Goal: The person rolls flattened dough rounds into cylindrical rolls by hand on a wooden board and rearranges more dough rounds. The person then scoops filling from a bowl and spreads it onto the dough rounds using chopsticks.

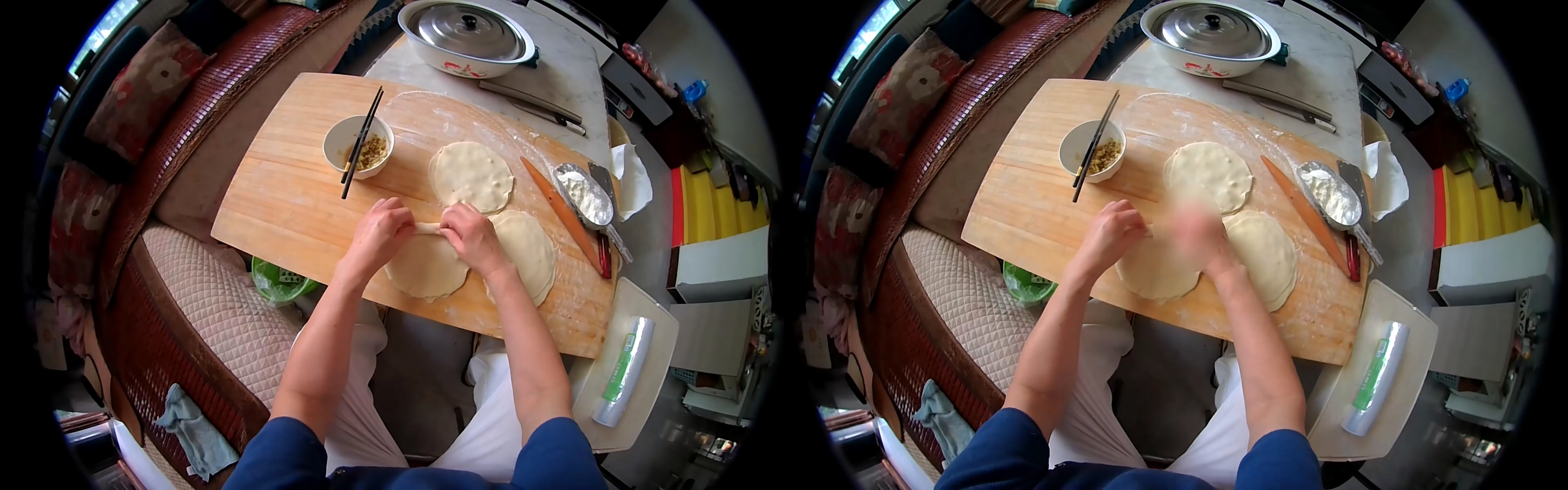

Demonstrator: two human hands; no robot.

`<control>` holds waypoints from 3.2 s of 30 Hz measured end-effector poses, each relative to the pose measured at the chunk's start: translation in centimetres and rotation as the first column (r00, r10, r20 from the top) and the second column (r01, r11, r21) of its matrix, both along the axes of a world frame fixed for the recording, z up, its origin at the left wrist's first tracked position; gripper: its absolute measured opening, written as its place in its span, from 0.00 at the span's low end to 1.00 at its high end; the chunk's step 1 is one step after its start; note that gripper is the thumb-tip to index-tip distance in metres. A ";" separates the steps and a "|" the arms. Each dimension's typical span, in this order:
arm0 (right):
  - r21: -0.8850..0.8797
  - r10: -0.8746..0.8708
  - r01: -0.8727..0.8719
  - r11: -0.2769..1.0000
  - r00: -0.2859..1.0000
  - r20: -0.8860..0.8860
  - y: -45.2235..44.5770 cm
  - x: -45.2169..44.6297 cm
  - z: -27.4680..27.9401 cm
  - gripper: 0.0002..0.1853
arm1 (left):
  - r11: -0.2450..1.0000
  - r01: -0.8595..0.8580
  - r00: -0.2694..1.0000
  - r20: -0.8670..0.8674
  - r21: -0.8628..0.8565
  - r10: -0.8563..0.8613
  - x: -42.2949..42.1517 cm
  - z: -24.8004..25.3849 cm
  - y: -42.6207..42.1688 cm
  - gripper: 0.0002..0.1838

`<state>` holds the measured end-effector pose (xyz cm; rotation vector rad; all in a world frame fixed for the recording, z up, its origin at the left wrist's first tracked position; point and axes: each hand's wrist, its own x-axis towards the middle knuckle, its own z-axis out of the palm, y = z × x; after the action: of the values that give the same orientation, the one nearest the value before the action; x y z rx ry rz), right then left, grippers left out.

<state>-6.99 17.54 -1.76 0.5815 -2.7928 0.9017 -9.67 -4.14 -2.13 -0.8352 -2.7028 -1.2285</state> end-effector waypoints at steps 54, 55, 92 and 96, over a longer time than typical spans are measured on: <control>0.181 0.052 -0.021 0.983 0.984 -0.168 -5.6 12.5 -0.2 0.17 | 0.991 -0.135 0.991 0.004 -0.022 0.136 1.2 -0.7 -1.0 0.07; 0.220 0.041 0.000 0.976 0.982 -0.184 -6.0 12.8 -0.6 0.17 | 0.990 -0.135 0.991 0.004 -0.029 0.136 1.2 -0.7 -1.0 0.07; 0.049 -0.170 0.181 0.982 0.969 -0.181 -2.8 12.1 0.7 0.15 | 0.992 -0.128 0.973 0.194 0.019 0.122 0.6 -1.3 -1.6 0.12; 0.055 -0.100 0.109 0.993 0.985 -0.144 -2.8 13.0 0.2 0.15 | 0.990 -0.138 0.976 0.173 0.029 0.131 0.5 -1.2 -1.7 0.10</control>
<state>6.05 14.70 -1.57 0.4818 -2.7040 0.7254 -9.15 -5.79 -3.29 -0.5552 -2.7995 -1.3783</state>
